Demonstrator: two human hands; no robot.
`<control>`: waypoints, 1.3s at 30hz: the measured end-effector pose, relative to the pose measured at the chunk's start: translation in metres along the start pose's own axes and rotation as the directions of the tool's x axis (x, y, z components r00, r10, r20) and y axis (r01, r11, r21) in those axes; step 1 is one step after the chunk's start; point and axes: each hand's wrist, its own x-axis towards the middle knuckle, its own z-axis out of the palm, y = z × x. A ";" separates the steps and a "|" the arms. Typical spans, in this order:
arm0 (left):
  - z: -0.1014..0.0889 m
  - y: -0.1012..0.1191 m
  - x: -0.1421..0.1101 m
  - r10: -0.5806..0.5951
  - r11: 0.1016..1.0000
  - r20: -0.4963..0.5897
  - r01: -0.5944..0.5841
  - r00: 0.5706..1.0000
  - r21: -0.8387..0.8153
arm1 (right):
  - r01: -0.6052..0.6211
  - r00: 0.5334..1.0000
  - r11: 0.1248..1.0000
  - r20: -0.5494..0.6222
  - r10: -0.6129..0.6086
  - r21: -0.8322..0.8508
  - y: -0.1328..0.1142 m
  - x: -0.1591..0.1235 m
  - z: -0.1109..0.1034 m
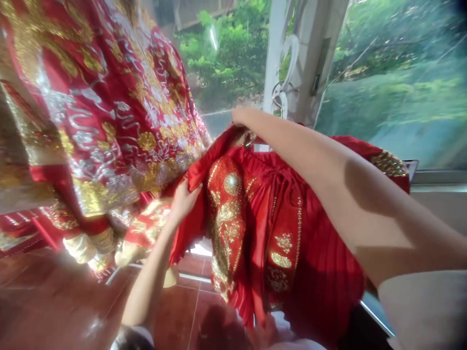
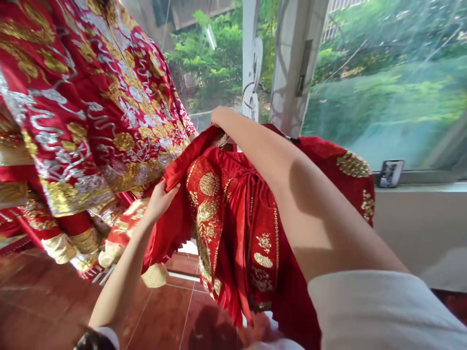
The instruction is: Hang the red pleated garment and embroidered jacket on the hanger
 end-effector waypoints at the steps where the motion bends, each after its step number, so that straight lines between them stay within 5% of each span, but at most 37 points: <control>1: -0.003 -0.003 0.006 -0.008 0.998 -0.023 0.006 1.000 -0.065 | -0.043 0.999 0.997 0.009 0.044 -0.072 0.001 -0.003 -0.001; 4: -0.018 0.004 0.020 -0.054 0.987 -0.306 0.005 0.950 -0.158 | -0.088 0.995 0.968 -0.055 0.077 -0.236 -0.003 -0.015 -0.012; 6: -0.024 0.021 0.020 -0.039 0.977 -0.492 -0.070 0.870 -0.200 | -0.035 0.989 0.960 -0.149 -0.007 -0.277 -0.005 -0.023 -0.026; 8: -0.018 0.044 0.009 0.011 0.966 -0.559 -0.153 0.829 -0.209 | 0.048 0.970 0.935 -0.208 -0.128 -0.350 -0.002 -0.033 -0.042; 10: 0.000 0.064 -0.009 0.084 0.957 -0.468 -0.201 0.880 -0.207 | 0.154 0.957 0.886 -0.156 -0.243 -0.436 0.006 -0.044 -0.056; 12: 0.024 0.077 -0.027 0.147 0.953 -0.196 -0.192 0.970 -0.236 | 0.258 0.953 0.838 -0.015 -0.302 -0.481 0.017 -0.056 -0.062; 13: 0.036 0.082 -0.033 0.166 0.954 -0.017 -0.165 0.986 -0.252 | 0.293 0.950 0.820 0.053 -0.308 -0.492 0.022 -0.062 -0.063; 15: 0.050 0.089 -0.039 0.180 0.964 0.241 -0.122 0.954 -0.237 | 0.325 0.945 0.803 0.135 -0.298 -0.500 0.029 -0.075 -0.059; 17: 0.051 0.097 -0.031 0.212 0.969 0.197 -0.181 0.957 -0.167 | 0.329 0.944 0.800 0.154 -0.291 -0.502 0.031 -0.085 -0.054; 20: 0.039 0.114 0.008 0.327 0.945 -0.195 -0.325 0.925 0.039 | 0.350 0.935 0.799 0.139 -0.325 -0.489 0.032 -0.093 -0.049; 22: 0.035 0.124 0.048 0.347 0.938 -0.251 -0.338 0.904 0.078 | 0.364 0.929 0.807 0.117 -0.351 -0.466 0.033 -0.094 -0.048; 24: 0.040 0.129 0.086 0.264 0.959 -0.015 -0.265 0.964 -0.098 | 0.371 0.925 0.829 0.093 -0.367 -0.420 0.034 -0.092 -0.048; 25: 0.045 0.129 0.102 0.227 0.959 0.152 -0.193 0.962 -0.209 | 0.372 0.925 0.844 0.079 -0.371 -0.386 0.034 -0.092 -0.048; 28: 0.061 0.126 0.126 0.167 0.927 0.441 0.012 0.882 -0.375 | 0.391 0.919 0.886 0.044 -0.393 -0.248 0.034 -0.096 -0.052; 32: 0.064 0.119 0.123 0.100 0.884 0.465 0.136 0.880 -0.448 | 0.465 0.876 0.885 -0.134 -0.463 -0.016 0.056 -0.123 -0.064; 35: 0.058 0.120 0.125 0.109 0.902 0.544 0.148 0.832 -0.406 | 0.278 0.919 0.951 -0.325 -0.223 0.135 0.096 -0.149 -0.072; 37: 0.058 0.128 0.134 0.058 0.940 0.580 0.151 0.812 -0.306 | 0.014 0.972 0.970 -0.231 0.044 0.242 0.123 -0.159 -0.072; 39: 0.064 0.140 0.145 -0.027 0.959 0.582 0.186 0.813 -0.215 | -0.186 0.981 0.947 -0.013 0.196 0.262 0.141 -0.159 -0.069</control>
